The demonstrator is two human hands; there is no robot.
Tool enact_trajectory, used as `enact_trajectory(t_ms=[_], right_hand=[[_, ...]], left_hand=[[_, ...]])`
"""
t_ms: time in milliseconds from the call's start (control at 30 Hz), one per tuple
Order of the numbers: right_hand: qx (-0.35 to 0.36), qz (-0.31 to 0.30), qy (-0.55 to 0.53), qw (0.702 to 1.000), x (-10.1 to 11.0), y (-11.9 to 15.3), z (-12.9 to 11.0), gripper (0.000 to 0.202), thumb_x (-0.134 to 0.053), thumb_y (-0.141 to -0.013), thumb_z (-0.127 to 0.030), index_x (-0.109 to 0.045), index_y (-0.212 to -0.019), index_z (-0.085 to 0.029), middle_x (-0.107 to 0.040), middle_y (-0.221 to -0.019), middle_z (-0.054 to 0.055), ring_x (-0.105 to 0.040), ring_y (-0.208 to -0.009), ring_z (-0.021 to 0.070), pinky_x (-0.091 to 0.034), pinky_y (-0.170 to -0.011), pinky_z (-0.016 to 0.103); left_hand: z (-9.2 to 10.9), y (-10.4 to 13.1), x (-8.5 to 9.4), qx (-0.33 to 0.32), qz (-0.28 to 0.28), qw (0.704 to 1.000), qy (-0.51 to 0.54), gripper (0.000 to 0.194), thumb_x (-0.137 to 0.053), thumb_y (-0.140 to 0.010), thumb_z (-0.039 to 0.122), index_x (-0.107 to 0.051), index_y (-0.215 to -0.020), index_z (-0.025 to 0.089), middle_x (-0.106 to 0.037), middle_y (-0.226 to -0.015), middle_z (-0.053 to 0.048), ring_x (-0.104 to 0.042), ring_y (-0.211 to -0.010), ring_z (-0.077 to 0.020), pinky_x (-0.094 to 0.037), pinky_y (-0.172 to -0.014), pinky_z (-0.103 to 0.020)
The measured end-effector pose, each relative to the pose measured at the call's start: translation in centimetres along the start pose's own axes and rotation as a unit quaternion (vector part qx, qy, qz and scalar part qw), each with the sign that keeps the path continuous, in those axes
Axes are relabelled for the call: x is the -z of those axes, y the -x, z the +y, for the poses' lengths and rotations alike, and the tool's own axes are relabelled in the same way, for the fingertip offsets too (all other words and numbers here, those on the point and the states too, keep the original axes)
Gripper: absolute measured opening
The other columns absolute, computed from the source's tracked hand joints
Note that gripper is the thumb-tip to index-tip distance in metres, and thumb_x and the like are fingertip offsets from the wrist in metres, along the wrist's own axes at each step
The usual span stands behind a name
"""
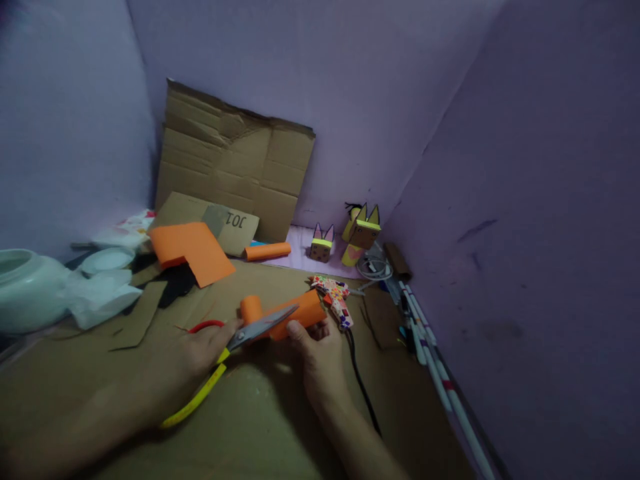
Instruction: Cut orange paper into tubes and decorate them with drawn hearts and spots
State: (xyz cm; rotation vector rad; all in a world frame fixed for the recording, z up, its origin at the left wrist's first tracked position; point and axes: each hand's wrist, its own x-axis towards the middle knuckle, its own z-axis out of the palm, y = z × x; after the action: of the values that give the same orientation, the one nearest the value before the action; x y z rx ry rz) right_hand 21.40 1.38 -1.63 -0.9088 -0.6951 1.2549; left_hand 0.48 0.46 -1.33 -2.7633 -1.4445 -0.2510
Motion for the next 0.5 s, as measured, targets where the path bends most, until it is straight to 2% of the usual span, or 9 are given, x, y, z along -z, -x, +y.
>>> enact_trajectory(t_ms=[133, 267, 400, 500], right_hand=[[-0.002, 0.005, 0.013, 1.000, 0.1, 0.0, 0.0, 0.038, -0.088, -0.055, -0.030, -0.067, -0.084, -0.018, -0.073, -0.079, 0.003, -0.067, -0.066, 0.0179, -0.057, -0.058, 0.028], [-0.002, 0.001, 0.022, 1.000, 0.1, 0.0, 0.2, 0.036, -0.087, -0.057, -0.031, -0.067, -0.084, -0.018, -0.072, -0.076, 0.002, -0.066, -0.062, 0.0177, -0.057, -0.056, 0.028], [-0.012, -0.008, 0.019, 1.000, 0.0, 0.0, 0.2, 0.039, -0.088, -0.055, -0.031, -0.067, -0.084, -0.019, -0.073, -0.076, 0.002, -0.066, -0.063, 0.0177, -0.057, -0.056, 0.028], [-0.034, -0.023, 0.007, 0.999, -0.3, 0.1, -0.1, 0.041, -0.090, -0.051, -0.032, -0.067, -0.083, -0.018, -0.073, -0.076, 0.002, -0.067, -0.062, 0.0174, -0.056, -0.053, 0.026]], left_hand=[[0.1, -0.1, 0.1, 0.011, -0.026, 1.000, 0.006, 0.053, -0.041, -0.081, 0.009, -0.044, -0.134, 0.013, -0.068, -0.096, -0.014, -0.066, -0.081, -0.0281, -0.052, -0.067, -0.037], [0.2, -0.2, 0.4, 0.015, -0.035, 0.999, 0.015, 0.053, -0.042, -0.080, 0.009, -0.045, -0.133, 0.015, -0.069, -0.092, -0.012, -0.067, -0.078, -0.0276, -0.051, -0.065, -0.036], [0.4, -0.1, 0.7, 0.017, -0.038, 0.995, 0.092, 0.049, -0.046, -0.080, 0.010, -0.048, -0.128, 0.018, -0.069, -0.087, -0.008, -0.067, -0.074, -0.0236, -0.050, -0.064, -0.030], [0.2, -0.2, 1.3, 0.023, -0.011, 0.989, 0.146, 0.047, -0.043, -0.082, 0.010, -0.048, -0.128, 0.021, -0.070, -0.087, -0.007, -0.067, -0.077, -0.0224, -0.050, -0.067, -0.029]])
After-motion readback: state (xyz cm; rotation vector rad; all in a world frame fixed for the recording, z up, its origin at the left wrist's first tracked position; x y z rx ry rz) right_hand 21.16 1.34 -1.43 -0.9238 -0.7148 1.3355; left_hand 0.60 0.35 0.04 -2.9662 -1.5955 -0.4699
